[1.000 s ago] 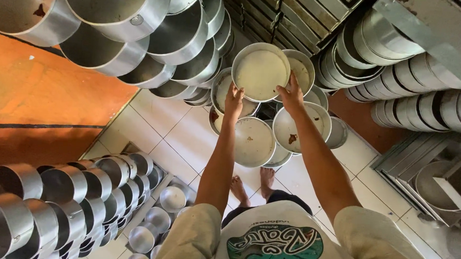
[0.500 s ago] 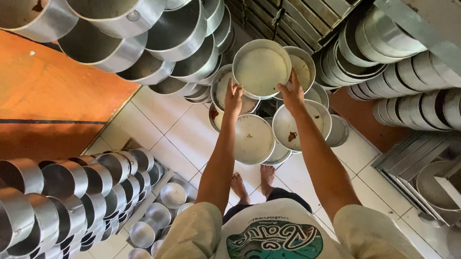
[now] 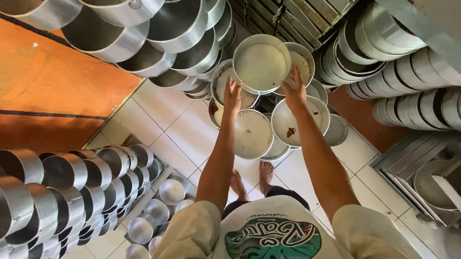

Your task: The person organizes and stacks metal baking pans onto a tray on the floor.

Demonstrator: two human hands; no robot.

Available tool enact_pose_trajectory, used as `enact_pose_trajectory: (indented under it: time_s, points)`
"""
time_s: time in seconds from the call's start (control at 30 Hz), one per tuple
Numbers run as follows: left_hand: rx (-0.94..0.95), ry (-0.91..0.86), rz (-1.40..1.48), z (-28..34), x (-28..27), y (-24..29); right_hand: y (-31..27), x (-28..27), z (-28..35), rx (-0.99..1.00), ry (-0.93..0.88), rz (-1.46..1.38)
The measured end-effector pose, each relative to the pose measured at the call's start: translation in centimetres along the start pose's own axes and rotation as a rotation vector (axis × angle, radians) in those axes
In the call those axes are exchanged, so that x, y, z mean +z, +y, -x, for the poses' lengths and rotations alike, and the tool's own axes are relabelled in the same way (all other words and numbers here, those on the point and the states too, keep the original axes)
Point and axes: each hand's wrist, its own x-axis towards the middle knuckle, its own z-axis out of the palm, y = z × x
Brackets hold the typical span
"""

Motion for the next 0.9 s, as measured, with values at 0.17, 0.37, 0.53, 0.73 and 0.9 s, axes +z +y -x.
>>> enact_pose_trajectory:
  time_s: [0.17, 0.37, 0.53, 0.73, 0.9]
  points:
    - [0.032, 0.048, 0.065, 0.8, -0.4, 0.7, 1.0, -0.1, 0.2, -0.089, 0.126, -0.015]
    - [0.068, 0.072, 0.187, 2.3, -0.9, 1.7, -3.4, -0.2, 2.1, -0.161, 0.235, -0.045]
    - [0.039, 0.089, 0.199, 3.8, -1.8, 2.3, -5.9, -0.2, 3.7, -0.221, 0.238, -0.04]
    - [0.026, 0.125, 0.279, 5.2, -3.2, 1.4, -4.1, 0.5, 4.4, -0.203, 0.228, -0.084]
    - [-0.021, 0.191, 0.529, 9.5, -4.8, 5.5, -5.0, 1.6, 5.6, -0.221, 0.23, -0.165]
